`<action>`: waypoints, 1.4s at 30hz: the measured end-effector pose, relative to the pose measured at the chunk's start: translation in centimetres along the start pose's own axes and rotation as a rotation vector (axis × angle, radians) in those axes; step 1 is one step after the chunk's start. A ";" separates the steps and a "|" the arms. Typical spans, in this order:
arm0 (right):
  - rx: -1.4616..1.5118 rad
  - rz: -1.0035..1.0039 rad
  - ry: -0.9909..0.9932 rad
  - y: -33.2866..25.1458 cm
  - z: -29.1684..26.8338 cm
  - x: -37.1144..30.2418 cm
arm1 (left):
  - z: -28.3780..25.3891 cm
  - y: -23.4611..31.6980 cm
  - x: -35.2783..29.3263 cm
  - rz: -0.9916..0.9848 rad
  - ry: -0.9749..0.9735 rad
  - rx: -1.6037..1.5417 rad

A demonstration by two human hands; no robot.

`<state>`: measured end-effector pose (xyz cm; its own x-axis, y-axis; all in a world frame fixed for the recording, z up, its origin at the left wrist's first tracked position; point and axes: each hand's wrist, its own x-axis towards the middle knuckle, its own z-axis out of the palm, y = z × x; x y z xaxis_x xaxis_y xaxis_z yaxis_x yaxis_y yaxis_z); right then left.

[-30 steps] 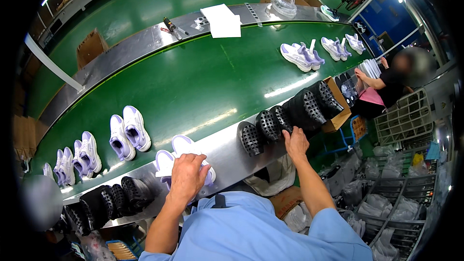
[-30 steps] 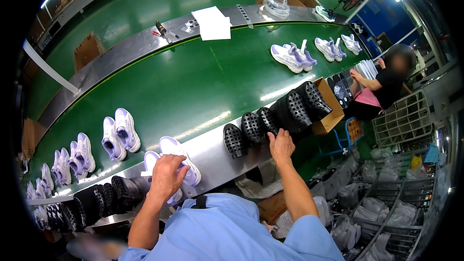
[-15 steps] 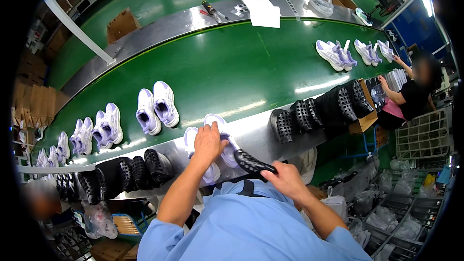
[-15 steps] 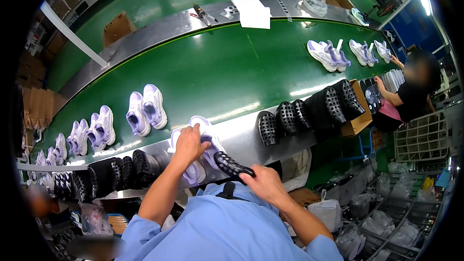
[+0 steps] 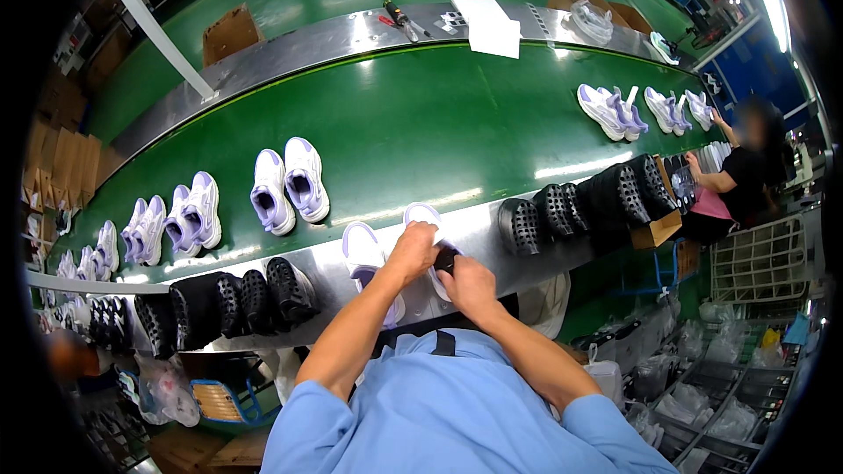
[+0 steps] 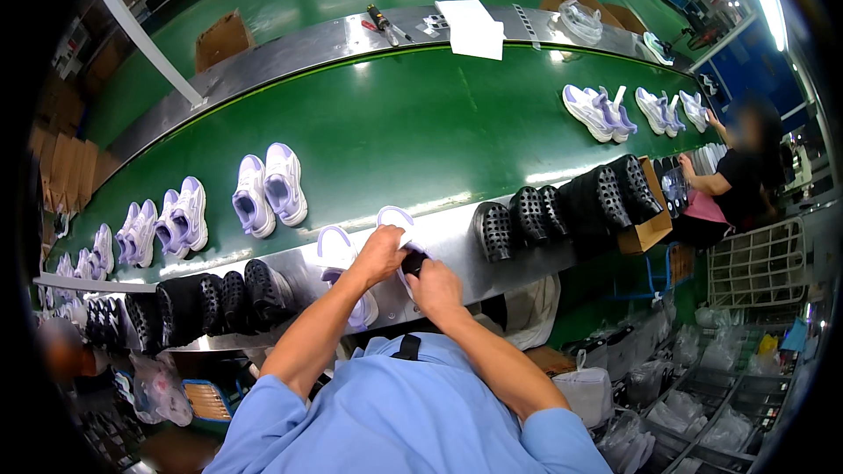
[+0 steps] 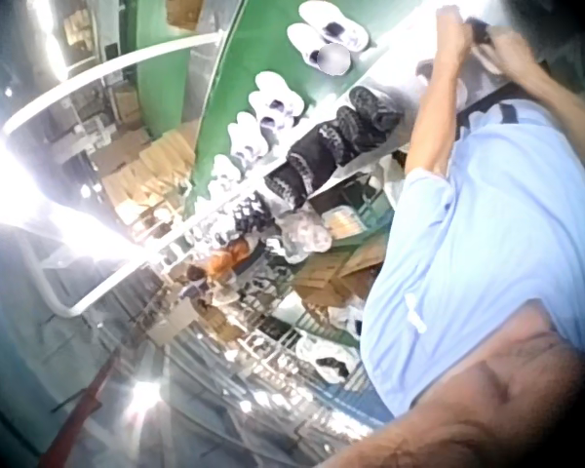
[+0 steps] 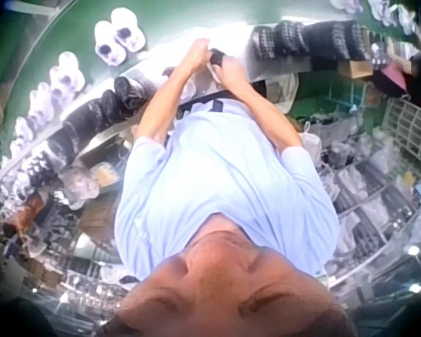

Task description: The person attaches soles to shoes and fastens the straps. The person picks up a sole, fits it onto the bottom of a shoe, and then fastens the hook-and-loop strap on the upper part of the shoe.

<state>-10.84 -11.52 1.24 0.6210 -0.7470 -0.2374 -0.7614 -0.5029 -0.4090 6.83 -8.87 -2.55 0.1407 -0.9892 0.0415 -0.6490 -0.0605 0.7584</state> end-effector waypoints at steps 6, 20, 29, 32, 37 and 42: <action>0.177 -0.091 0.132 3.5 0.2 -0.6 | 0.4 2.2 -4.5 -0.497 -0.030 -0.217; -0.078 -0.082 0.037 3.4 1.8 5.2 | 2.9 4.5 -4.6 -0.664 0.227 -0.138; -0.082 -0.188 -0.038 3.1 1.8 5.1 | 1.3 1.0 -16.2 -0.758 0.441 0.043; -0.076 -0.148 -0.038 3.2 2.1 4.6 | 2.8 1.8 -13.0 -0.645 0.477 -0.102; -0.138 -0.033 -0.208 3.2 -3.1 3.6 | -5.0 5.4 -17.7 -0.594 0.700 -0.004; 0.039 -0.090 -0.048 1.4 -8.0 0.2 | -15.7 1.3 -28.7 -0.882 1.091 0.688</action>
<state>-13.30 -15.85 7.66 0.6956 -0.6773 -0.2396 -0.6947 -0.5492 -0.4645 13.63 21.54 7.45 0.9029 -0.0562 0.4261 -0.2339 -0.8961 0.3773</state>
